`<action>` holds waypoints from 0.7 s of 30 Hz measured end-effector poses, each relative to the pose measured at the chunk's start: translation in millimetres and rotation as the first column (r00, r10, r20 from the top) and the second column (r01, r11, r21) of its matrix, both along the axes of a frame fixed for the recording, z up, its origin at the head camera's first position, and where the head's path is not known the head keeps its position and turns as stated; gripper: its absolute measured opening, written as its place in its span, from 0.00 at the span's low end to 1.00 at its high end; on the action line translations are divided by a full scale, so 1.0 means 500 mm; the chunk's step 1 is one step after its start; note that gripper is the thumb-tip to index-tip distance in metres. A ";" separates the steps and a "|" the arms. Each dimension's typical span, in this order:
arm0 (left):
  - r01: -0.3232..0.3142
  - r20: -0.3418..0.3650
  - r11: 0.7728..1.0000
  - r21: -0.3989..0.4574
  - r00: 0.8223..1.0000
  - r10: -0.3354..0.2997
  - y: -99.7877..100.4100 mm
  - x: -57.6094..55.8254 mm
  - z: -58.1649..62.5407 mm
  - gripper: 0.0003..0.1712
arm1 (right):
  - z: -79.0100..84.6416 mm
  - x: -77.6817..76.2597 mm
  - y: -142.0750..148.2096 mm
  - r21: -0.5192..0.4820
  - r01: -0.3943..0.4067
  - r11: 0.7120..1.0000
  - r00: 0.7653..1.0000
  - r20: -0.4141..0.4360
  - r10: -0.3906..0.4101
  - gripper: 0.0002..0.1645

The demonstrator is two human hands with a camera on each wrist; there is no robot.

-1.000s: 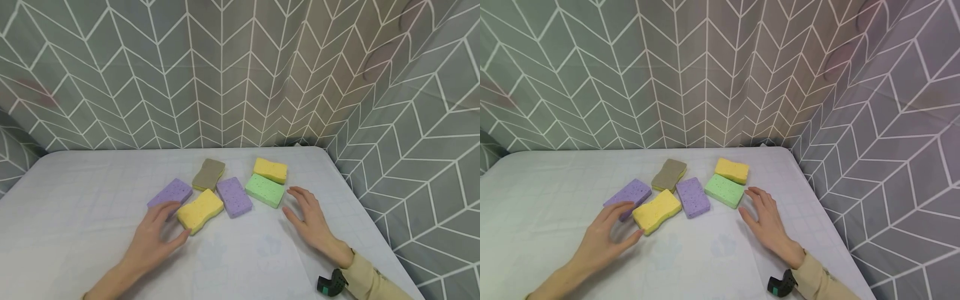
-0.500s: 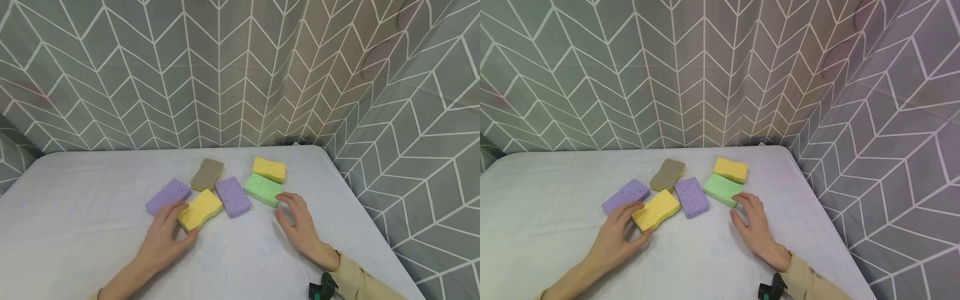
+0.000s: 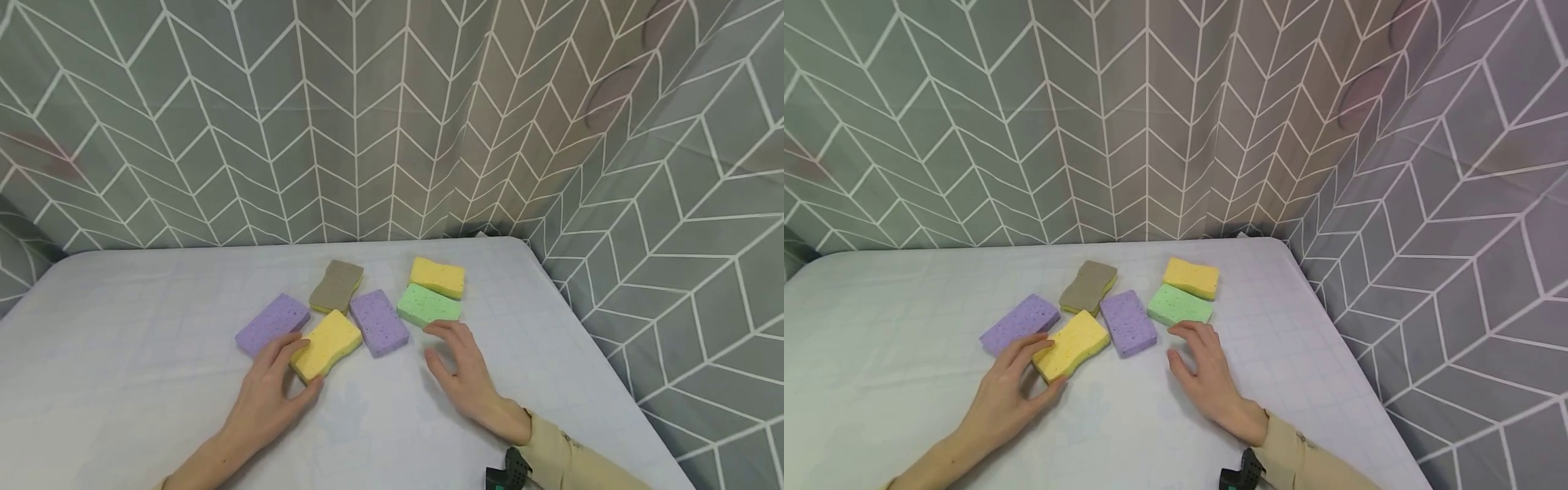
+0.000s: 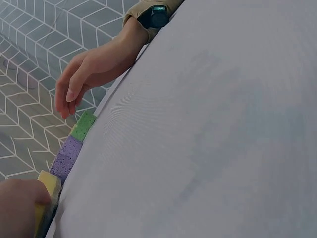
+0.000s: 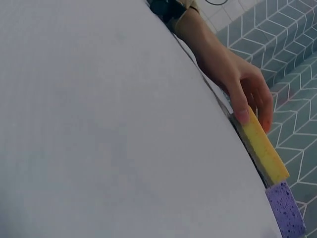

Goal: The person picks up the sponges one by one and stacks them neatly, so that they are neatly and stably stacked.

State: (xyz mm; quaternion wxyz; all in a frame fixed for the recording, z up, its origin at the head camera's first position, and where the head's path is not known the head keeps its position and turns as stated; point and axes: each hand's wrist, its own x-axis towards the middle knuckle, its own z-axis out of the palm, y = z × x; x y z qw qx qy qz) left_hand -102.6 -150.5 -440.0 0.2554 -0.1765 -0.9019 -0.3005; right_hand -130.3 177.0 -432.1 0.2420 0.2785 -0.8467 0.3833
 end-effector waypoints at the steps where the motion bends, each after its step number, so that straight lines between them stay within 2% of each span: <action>1: 0.001 -0.005 1.000 0.007 1.000 -0.001 0.001 0.001 0.000 0.35 | 0.000 0.001 -0.004 -0.001 -0.003 1.000 1.000 0.004 0.003 0.20; 7: 0.032 -0.049 0.997 0.069 0.998 -0.029 0.005 0.005 0.007 0.33 | 0.001 0.006 -0.022 -0.017 -0.020 1.000 1.000 0.011 0.020 0.20; 11: 0.110 -0.047 0.986 0.122 0.993 -0.105 0.007 0.010 0.011 0.33 | 0.001 0.009 -0.027 -0.015 -0.045 0.999 0.999 0.016 0.045 0.22; 13: 0.172 -0.036 0.975 0.140 0.985 -0.169 0.009 0.013 0.012 0.33 | 0.000 0.010 -0.027 -0.012 -0.073 0.997 0.997 0.016 0.074 0.24; 17: 0.288 -0.011 0.948 0.134 0.957 -0.290 0.014 0.017 0.013 0.33 | 0.000 0.010 -0.027 0.021 -0.174 0.984 0.985 -0.009 0.174 0.29; 21: 0.344 -0.022 0.928 0.140 0.938 -0.345 0.018 0.019 0.015 0.33 | 0.000 0.013 -0.027 0.064 -0.278 0.958 0.960 -0.005 0.279 0.32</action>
